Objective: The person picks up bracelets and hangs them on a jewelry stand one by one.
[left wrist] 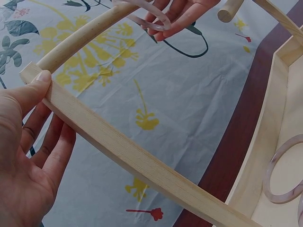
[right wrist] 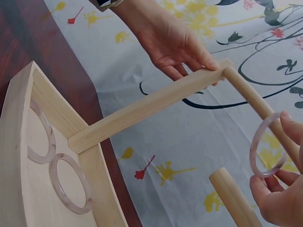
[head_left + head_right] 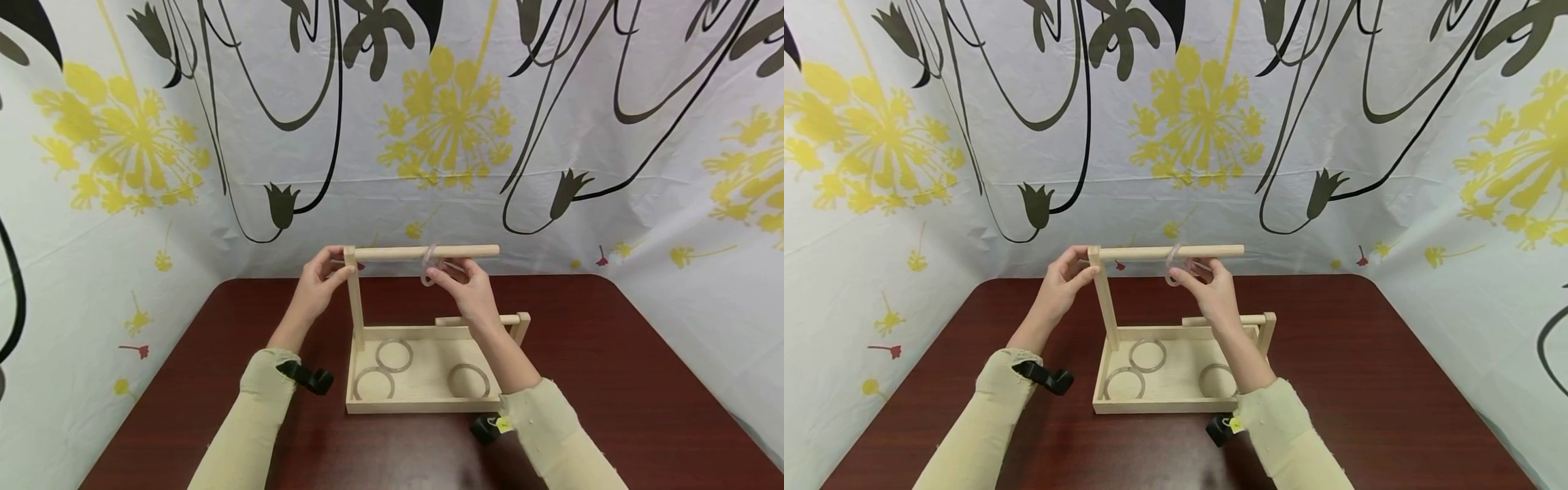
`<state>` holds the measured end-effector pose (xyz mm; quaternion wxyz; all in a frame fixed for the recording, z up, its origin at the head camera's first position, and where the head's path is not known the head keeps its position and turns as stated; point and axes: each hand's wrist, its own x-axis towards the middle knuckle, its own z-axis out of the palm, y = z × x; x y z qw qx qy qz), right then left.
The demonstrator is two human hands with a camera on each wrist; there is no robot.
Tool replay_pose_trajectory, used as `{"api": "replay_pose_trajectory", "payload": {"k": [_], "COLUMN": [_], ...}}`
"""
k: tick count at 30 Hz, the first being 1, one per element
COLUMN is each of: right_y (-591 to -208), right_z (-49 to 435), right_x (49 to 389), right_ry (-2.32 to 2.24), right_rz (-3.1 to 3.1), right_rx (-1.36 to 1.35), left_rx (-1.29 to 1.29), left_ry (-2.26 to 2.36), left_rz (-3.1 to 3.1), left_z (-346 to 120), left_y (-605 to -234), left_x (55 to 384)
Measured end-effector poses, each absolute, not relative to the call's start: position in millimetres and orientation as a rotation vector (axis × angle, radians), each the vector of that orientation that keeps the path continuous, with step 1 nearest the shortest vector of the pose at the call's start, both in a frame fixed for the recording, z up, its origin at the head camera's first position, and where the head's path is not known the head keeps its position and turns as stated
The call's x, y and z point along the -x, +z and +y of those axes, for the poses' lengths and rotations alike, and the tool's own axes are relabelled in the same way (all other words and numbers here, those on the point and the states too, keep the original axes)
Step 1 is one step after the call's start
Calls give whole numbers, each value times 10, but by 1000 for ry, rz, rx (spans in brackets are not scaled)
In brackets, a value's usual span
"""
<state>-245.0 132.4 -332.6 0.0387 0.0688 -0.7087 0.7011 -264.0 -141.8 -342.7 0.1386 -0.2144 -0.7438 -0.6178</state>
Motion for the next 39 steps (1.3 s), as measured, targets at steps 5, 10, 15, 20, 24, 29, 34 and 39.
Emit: {"api": "replay_pose_trajectory", "payload": {"k": [5, 10, 15, 20, 24, 29, 34, 39], "right_y": [-3343, -3341, -3333, -3331, -3321, -3314, -3317, -3326], "right_z": [1358, 1373, 1377, 1402, 1428, 1478, 1525, 1561], "right_x": [2431, 2415, 2405, 2403, 2391, 2362, 2326, 2306], "right_ry": [2157, 2190, 2301, 2332, 2337, 2333, 2315, 2299], "right_rz": [-2169, -2119, -2019, -1981, -1975, -1969, -1987, -2015], "right_rx": [-231, -226, -235, -226, -228, -254, -270, -264], "left_rx": [625, 623, 621, 625, 631, 632, 628, 625], "left_ry": [-1788, -1785, -1783, -1778, -1784, -1790, -1786, -1778], "left_rz": [-2137, -2136, -2143, -2150, -2147, -2151, -2158, -2160], "left_z": [-1420, -1423, -1432, -1437, -1439, -1440, -1436, -1434], "left_y": [-3440, -3447, -3457, -3464, -3462, -3449, -3445, -3453], "left_x": [2655, 2660, 2666, 2666, 2661, 2647, 2637, 2646]}}
